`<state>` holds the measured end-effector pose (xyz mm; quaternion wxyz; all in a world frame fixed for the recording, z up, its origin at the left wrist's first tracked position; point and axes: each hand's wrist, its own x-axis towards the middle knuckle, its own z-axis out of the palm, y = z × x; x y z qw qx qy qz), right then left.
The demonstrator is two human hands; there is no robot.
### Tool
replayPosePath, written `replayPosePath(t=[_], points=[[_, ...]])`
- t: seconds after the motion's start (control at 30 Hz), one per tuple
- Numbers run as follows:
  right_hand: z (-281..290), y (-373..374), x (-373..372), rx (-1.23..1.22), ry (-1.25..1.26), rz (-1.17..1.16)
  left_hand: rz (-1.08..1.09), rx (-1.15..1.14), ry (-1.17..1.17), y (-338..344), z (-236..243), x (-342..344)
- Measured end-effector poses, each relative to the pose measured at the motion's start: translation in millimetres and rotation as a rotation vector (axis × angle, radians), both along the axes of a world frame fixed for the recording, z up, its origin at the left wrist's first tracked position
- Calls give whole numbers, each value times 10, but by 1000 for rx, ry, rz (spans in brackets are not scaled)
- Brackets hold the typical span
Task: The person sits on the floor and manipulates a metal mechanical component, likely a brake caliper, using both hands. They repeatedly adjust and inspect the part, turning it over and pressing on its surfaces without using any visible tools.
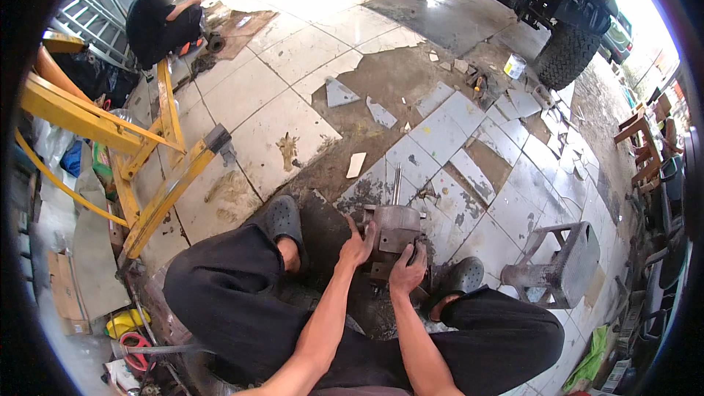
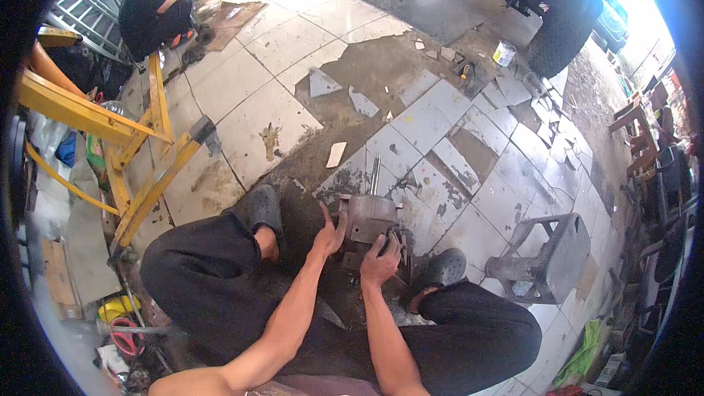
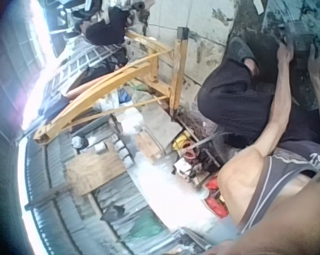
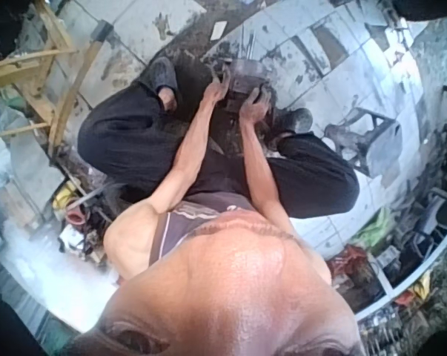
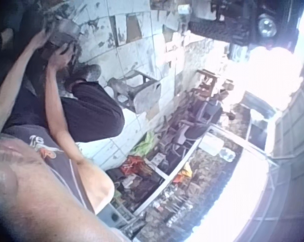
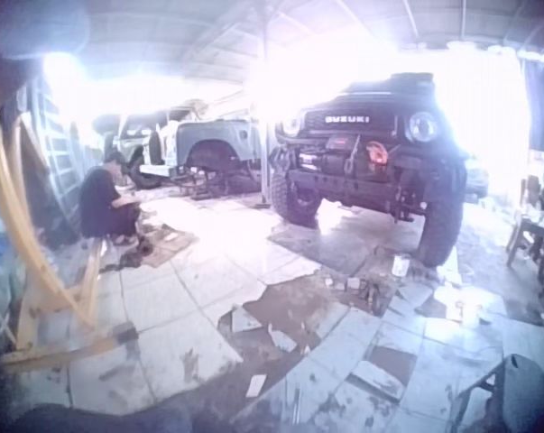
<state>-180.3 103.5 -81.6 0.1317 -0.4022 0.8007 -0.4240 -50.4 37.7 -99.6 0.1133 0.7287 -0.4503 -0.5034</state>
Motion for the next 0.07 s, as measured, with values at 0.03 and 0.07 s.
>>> replayPosePath(t=[0.03, 0.07], points=[[17, -9, 105, -5, -13, 23, 29, 12, -43, 4, -198, 136], [-11, -4, 14, 4, -9, 8, 25, 27, -46, -11, -339, 33]])
